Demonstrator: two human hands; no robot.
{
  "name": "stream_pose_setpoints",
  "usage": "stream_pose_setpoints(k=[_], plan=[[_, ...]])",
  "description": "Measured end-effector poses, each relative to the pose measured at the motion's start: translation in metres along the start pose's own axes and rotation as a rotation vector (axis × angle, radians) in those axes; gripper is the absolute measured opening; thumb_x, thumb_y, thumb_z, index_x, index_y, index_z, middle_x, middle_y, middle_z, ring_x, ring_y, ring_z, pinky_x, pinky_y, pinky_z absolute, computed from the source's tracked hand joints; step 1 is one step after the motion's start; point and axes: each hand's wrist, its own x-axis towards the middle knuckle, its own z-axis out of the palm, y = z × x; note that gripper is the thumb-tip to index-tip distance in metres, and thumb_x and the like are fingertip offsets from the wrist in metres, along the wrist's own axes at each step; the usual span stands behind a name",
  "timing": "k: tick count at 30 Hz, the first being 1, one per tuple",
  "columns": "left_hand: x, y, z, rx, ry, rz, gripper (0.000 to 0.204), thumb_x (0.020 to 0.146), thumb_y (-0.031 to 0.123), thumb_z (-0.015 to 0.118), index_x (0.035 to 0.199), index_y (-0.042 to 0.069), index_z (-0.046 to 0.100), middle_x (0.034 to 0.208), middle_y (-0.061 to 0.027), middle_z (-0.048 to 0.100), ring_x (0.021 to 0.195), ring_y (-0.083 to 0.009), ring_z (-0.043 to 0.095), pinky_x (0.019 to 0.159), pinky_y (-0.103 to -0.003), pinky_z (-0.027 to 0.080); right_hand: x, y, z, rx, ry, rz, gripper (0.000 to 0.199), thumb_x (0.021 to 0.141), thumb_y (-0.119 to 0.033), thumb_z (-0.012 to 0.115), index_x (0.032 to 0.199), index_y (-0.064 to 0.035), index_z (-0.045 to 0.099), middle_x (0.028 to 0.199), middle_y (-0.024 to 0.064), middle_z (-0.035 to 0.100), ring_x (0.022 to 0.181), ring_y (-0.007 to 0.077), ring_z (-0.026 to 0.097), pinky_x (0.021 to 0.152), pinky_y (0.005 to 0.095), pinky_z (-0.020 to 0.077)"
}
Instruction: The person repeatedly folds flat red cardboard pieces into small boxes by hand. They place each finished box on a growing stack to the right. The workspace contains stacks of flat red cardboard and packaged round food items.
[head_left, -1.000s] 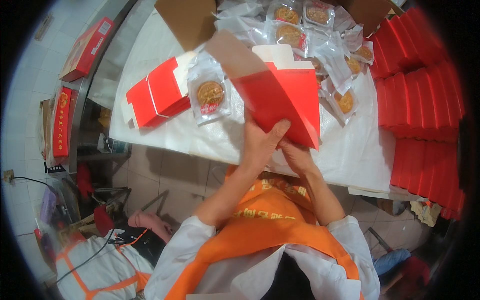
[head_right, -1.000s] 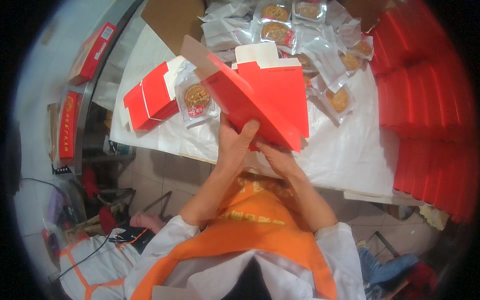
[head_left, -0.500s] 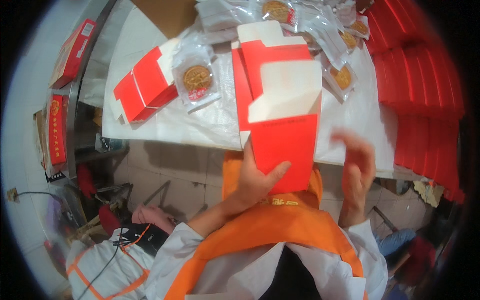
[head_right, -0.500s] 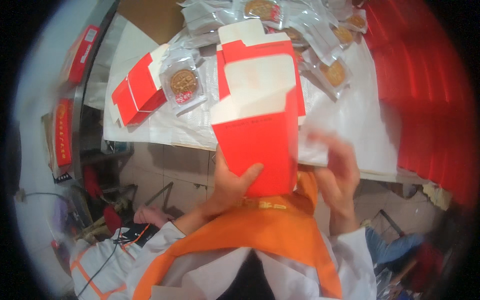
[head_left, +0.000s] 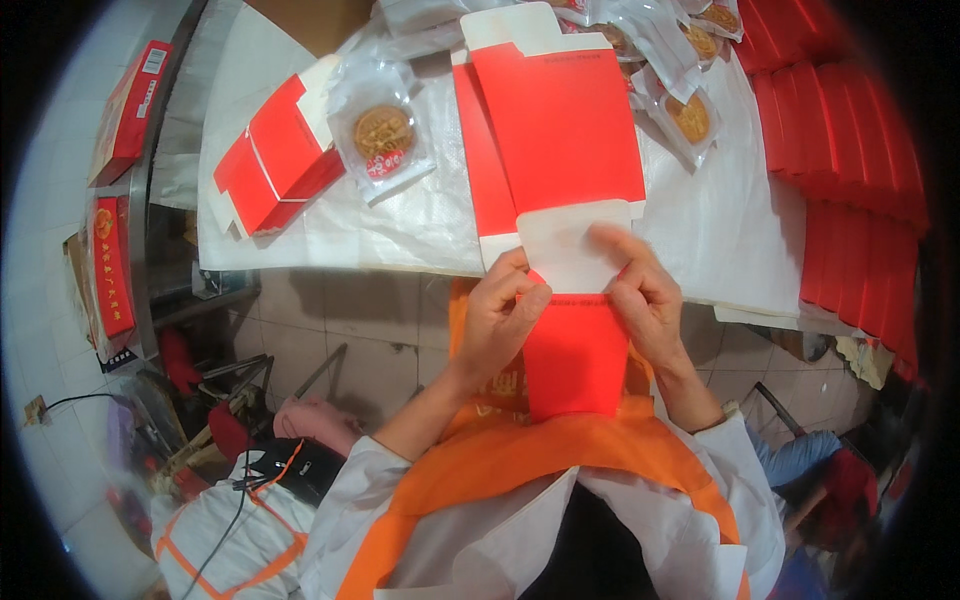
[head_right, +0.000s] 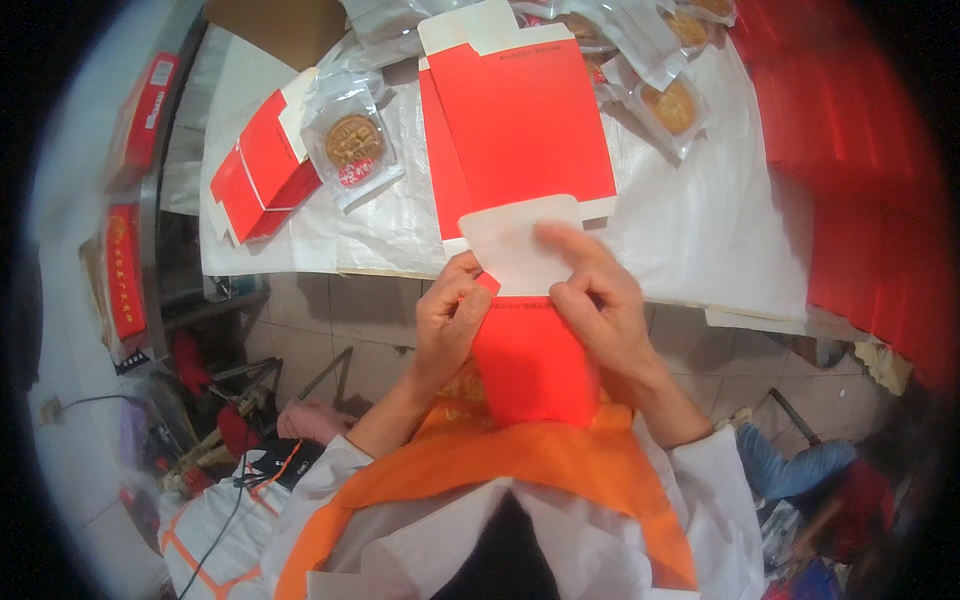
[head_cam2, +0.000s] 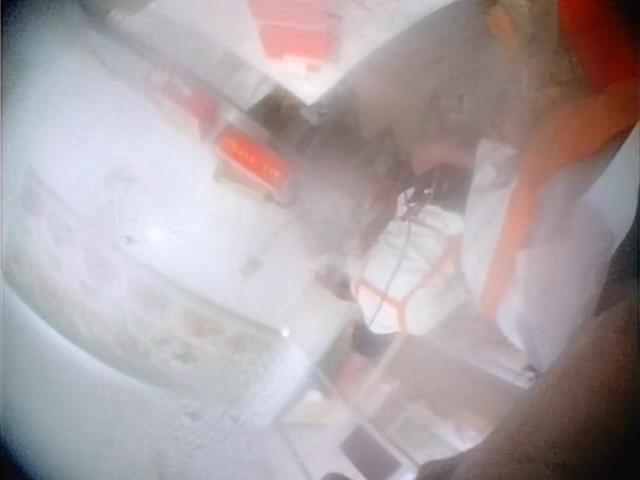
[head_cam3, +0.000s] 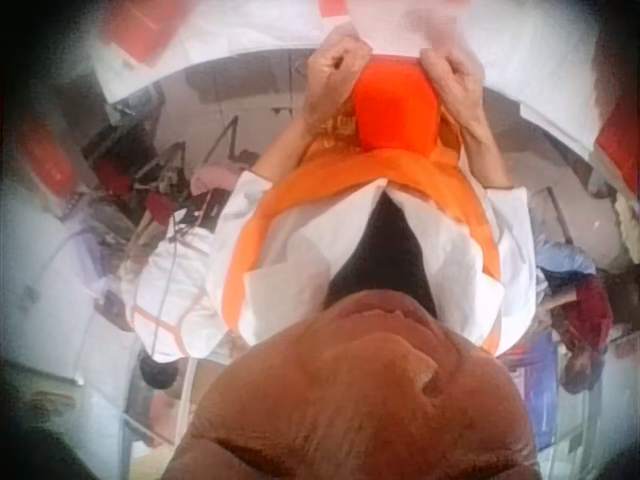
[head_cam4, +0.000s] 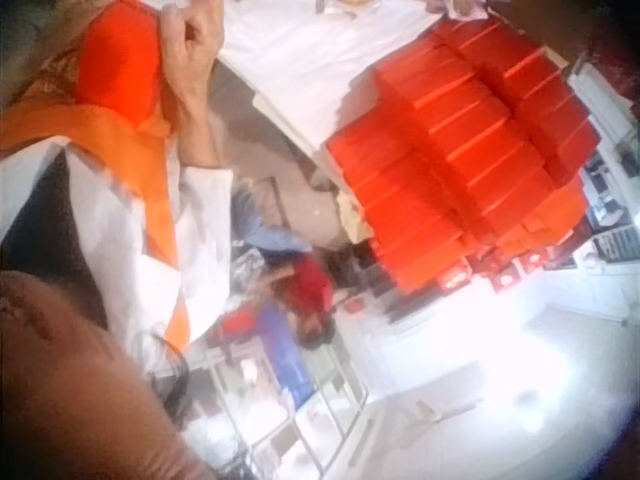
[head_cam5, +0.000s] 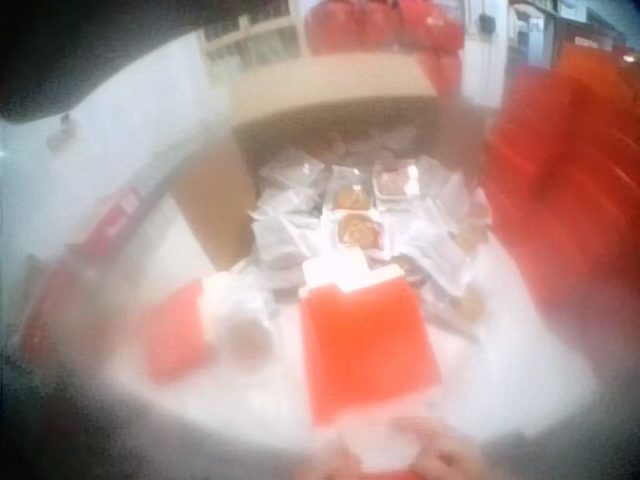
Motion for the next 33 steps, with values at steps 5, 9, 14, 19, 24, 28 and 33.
stream_pose_setpoints(k=[5, 9, 14, 19, 24, 28, 33], plan=[[0.005, 0.013, 0.022, -0.387, 0.257, 0.115, 0.026, 0.074, -0.006, 0.059, 0.096, 0.001, 0.047, 0.101, -0.0091, 0.047, 0.095, -0.0154, 0.047, 0.088, -0.028, 0.038, 0.006, -0.009, 0.023, 0.232, 0.316, -0.077, 0.026, 0.075, 0.006, 0.049, 0.099, -0.0036, 0.047, 0.122, 0.0133, 0.045, 0.112, 0.0214, 0.044, 0.09, 0.0319, 0.0371], [0.004, 0.008, 0.009, -0.073, 0.107, 0.229, 0.029, 0.072, -0.011, 0.058, 0.096, 0.001, 0.046, 0.108, -0.0105, 0.046, 0.098, -0.0158, 0.047, 0.089, -0.029, 0.038, -0.004, 0.001, -0.005, -0.099, -0.15, -0.02, 0.029, 0.073, 0.006, 0.05, 0.1, -0.004, 0.044, 0.114, 0.0116, 0.048, 0.107, 0.0196, 0.045, 0.092, 0.0299, 0.0348], [0.011, 0.025, 0.017, -0.112, 0.145, 0.128, 0.024, 0.073, -0.01, 0.05, 0.095, 0.0, 0.05, 0.104, -0.0108, 0.052, 0.097, -0.0162, 0.05, 0.087, -0.027, 0.038, 0.003, -0.022, 0.011, 0.083, 0.092, 0.116, 0.018, 0.077, 0.005, 0.051, 0.093, -0.0029, 0.048, 0.111, 0.0099, 0.05, 0.1, 0.0153, 0.047, 0.089, 0.0278, 0.0363], [0.016, 0.03, 0.008, -0.003, 0.086, 0.075, 0.015, 0.079, -0.004, 0.051, 0.094, -0.002, 0.056, 0.1, -0.0103, 0.055, 0.093, -0.0147, 0.052, 0.083, -0.026, 0.04, 0.008, -0.03, 0.009, -0.059, 0.039, 0.186, 0.009, 0.084, -0.001, 0.05, 0.093, -0.0001, 0.05, 0.103, 0.0086, 0.055, 0.09, 0.0112, 0.049, 0.082, 0.0241, 0.0387], [0.014, 0.017, 0.006, -0.108, 0.055, 0.021, 0.013, 0.081, -0.001, 0.053, 0.093, -0.001, 0.058, 0.101, -0.0068, 0.053, 0.087, -0.0093, 0.05, 0.072, -0.021, 0.042, 0.007, -0.025, 0.004, -0.104, 0.016, 0.216, 0.007, 0.086, -0.004, 0.047, 0.089, 0.0011, 0.052, 0.098, 0.0084, 0.058, 0.087, 0.0106, 0.05, 0.079, 0.0241, 0.04], [0.009, 0.008, 0.002, -0.046, 0.06, 0.062, 0.015, 0.081, -0.002, 0.054, 0.095, -0.001, 0.058, 0.104, -0.0082, 0.054, 0.089, -0.0113, 0.052, 0.073, -0.021, 0.043, 0.007, -0.022, 0.003, -0.072, 0.009, 0.167, 0.01, 0.088, -0.006, 0.045, 0.09, 0.0013, 0.052, 0.098, 0.0092, 0.058, 0.089, 0.0118, 0.052, 0.081, 0.0249, 0.0403], [0.006, 0.001, -0.002, 0.005, 0.004, 0.175, 0.018, 0.077, -0.002, 0.06, 0.095, 0.0, 0.059, 0.106, -0.0106, 0.056, 0.097, -0.0181, 0.054, 0.079, -0.025, 0.044, 0.002, -0.009, -0.001, -0.033, 0.006, 0.202, 0.013, 0.089, -0.006, 0.043, 0.089, 0.002, 0.054, 0.098, 0.0109, 0.06, 0.093, 0.0148, 0.053, 0.083, 0.0269, 0.0413]])
